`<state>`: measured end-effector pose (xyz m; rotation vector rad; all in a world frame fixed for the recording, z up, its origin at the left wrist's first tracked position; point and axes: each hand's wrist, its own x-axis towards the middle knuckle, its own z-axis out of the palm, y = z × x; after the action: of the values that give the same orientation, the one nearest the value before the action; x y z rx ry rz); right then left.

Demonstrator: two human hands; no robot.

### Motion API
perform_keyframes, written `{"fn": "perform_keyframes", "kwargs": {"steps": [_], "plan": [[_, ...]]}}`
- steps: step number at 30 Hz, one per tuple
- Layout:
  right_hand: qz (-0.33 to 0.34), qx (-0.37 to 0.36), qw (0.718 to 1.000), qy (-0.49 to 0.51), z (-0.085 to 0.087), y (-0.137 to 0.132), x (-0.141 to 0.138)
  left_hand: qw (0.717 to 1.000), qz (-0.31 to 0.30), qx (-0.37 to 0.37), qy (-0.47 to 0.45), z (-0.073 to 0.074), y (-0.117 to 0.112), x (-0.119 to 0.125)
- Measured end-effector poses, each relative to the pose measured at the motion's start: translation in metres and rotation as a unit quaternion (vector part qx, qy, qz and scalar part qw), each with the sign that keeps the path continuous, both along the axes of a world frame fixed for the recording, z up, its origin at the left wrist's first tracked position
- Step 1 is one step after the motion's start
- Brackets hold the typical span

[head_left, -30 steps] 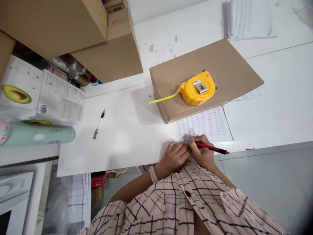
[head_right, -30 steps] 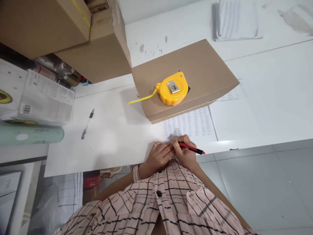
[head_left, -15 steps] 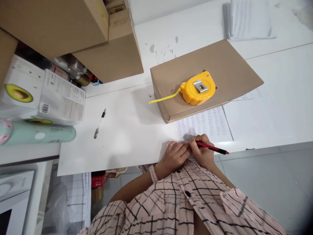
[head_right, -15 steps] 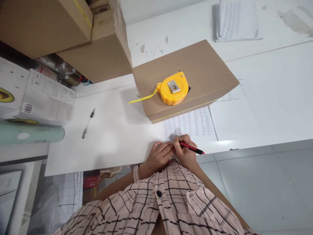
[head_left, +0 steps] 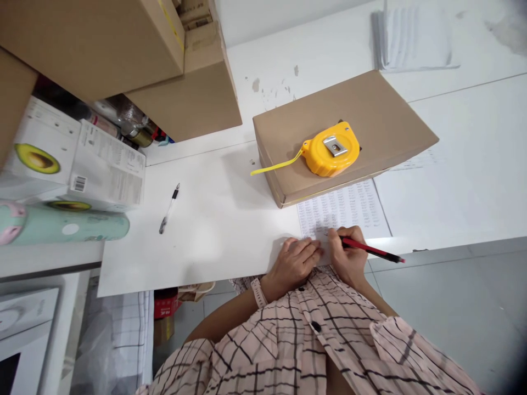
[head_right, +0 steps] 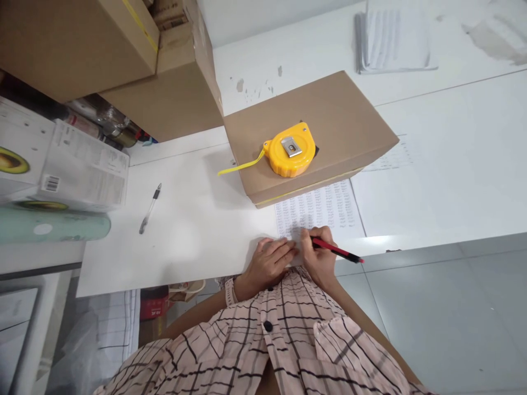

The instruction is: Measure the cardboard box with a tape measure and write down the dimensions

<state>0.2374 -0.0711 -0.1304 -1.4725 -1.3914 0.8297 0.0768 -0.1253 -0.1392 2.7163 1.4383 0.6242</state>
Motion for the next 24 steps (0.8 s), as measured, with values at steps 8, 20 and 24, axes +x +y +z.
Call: {"fn": "perform_keyframes", "kwargs": {"steps": [8, 20, 24], "plan": [[0.052, 0.134, 0.953, -0.266, 0.006, 0.059, 0.077, 1.0, 0.003, -0.022, -0.021, 0.0, -0.001, 0.0], [0.034, 0.166, 0.899, -0.405, -0.021, 0.102, 0.117, 0.978, 0.084, 0.057, -0.184, 0.071, 0.029, -0.002], [-0.056, 0.212, 0.913, -0.344, -0.018, 0.1, 0.114, 0.949, 0.166, 0.161, -0.216, 0.128, 0.079, -0.005]]}}
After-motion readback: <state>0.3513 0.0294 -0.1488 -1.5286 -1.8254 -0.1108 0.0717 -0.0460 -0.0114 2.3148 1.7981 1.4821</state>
